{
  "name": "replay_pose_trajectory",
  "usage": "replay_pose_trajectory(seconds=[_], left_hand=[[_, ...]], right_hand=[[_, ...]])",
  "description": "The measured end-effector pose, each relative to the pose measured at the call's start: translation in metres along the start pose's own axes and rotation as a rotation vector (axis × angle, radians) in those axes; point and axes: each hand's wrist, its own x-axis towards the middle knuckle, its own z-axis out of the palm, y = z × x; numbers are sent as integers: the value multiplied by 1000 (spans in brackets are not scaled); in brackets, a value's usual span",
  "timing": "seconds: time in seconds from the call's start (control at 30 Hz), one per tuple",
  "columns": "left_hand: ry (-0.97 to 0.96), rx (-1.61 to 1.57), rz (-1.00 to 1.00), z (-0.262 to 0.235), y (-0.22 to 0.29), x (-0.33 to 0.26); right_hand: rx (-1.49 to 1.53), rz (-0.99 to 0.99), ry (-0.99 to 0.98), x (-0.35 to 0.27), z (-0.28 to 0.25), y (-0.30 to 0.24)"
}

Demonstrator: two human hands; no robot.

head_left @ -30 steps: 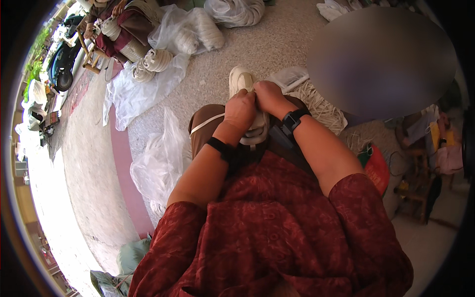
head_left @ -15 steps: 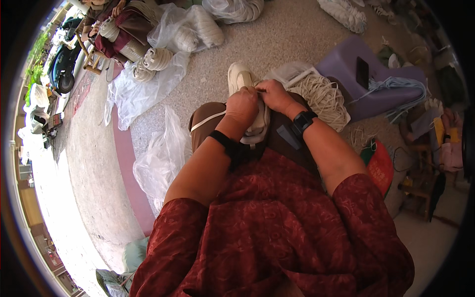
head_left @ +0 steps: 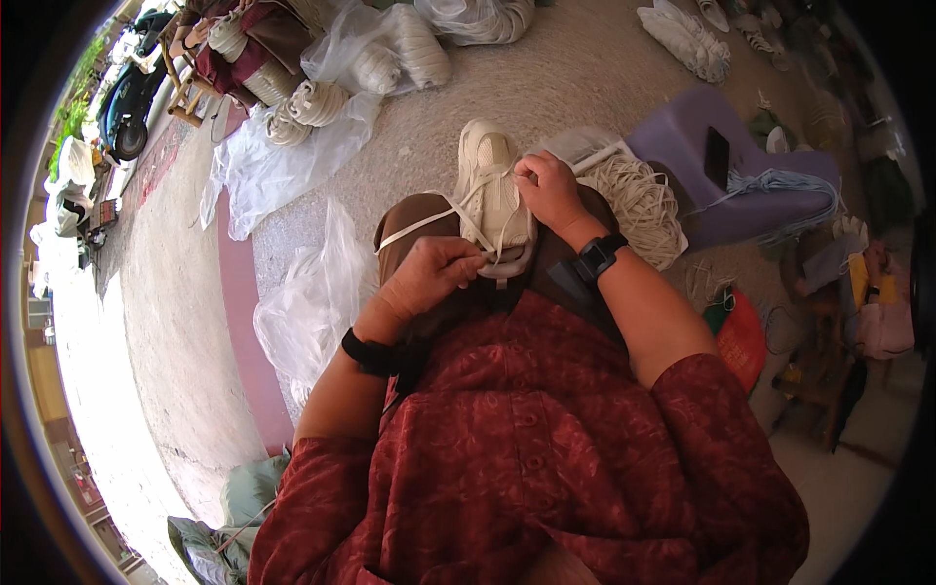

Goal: Lacing a cream-colored sneaker in a manufacturing setting.

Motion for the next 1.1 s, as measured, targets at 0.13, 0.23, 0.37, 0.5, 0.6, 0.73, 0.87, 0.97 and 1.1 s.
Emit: replay_pose_trajectory(seconds=[0.13, 0.23, 0.37, 0.5, 0.6, 0.73, 0.87, 0.97, 1.1], left_hand=[[721, -1032, 338, -71, -37, -21], [987, -1469, 55, -78, -58, -24], [437, -1182, -30, -30, -26, -7], [362, -950, -98, -21, -35, 36], [375, -735, -62, -18, -38, 69], [452, -683, -16, -21, -47, 99], [554, -584, 31, -20, -47, 116], [605, -537, 34, -19, -50, 120], [677, -429, 36, -17, -55, 125]], right_hand=[[79, -228, -34, 4, -4, -21], [-10, -275, -132, 6, 5, -26], [-220, -410, -172, -1, 9, -30], [-275, -353, -133, -4, 14, -37], [-258, -240, -111, -4, 18, -33], [-173, -130, -111, -3, 25, -26], [-13, -45, -95, -2, 25, -22], [13, -5, -104, -2, 23, -25], [24, 19, -105, -3, 23, -26]])
